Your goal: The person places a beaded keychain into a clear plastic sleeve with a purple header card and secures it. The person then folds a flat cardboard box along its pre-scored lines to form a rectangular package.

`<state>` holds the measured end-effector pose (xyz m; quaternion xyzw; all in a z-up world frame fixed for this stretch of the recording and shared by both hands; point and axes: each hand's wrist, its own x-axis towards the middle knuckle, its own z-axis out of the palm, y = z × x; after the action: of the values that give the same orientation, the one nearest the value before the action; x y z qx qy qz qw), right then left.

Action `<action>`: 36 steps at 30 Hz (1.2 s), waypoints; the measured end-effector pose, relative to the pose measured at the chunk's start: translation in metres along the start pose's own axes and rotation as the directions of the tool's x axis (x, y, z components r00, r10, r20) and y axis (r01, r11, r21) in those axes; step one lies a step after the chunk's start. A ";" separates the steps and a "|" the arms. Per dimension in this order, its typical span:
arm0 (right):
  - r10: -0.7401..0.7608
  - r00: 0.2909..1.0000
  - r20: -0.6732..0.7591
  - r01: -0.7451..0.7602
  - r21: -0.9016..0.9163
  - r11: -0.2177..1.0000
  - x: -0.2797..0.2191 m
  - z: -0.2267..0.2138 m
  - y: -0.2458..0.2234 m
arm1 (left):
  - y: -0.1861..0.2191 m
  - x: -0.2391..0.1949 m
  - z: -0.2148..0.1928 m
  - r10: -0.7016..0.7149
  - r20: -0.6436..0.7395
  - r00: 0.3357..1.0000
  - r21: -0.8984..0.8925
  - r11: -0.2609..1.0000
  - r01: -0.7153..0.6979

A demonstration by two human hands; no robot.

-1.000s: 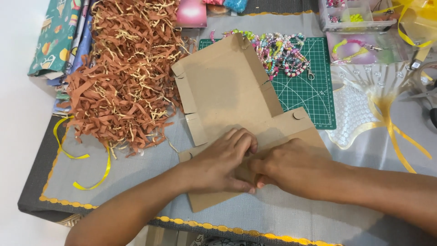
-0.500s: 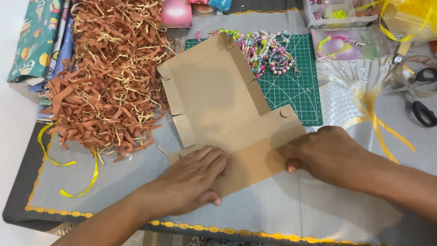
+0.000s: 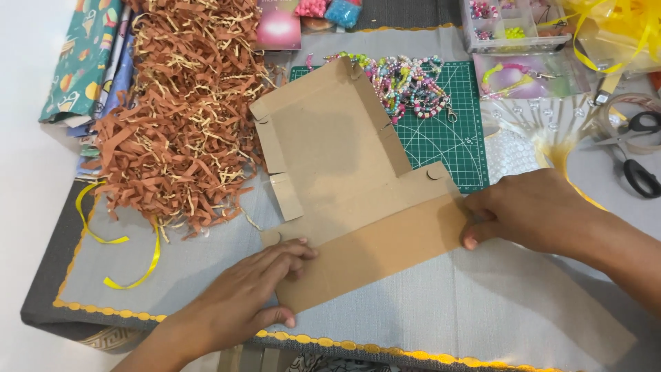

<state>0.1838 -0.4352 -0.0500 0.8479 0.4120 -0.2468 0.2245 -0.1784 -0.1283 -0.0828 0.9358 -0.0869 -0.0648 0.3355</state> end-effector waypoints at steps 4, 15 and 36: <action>0.041 0.999 0.011 -0.040 -0.014 0.999 0.002 0.000 0.002 | 0.004 -0.015 -0.001 -0.054 -0.015 0.998 -0.011 0.999 0.053; 0.079 0.997 -0.023 -0.079 0.031 0.996 0.000 0.004 0.004 | 0.010 -0.012 -0.012 -0.080 -0.047 0.996 -0.038 0.996 0.078; -0.581 0.365 -0.727 0.796 -0.080 0.600 0.013 0.047 -0.052 | 0.025 0.088 0.047 0.222 -0.138 0.965 0.477 0.869 -0.132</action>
<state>0.1382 -0.4257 -0.1036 0.6396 0.7419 -0.0396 -0.1972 -0.1035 -0.1939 -0.1084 0.9786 -0.1535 0.0778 0.1132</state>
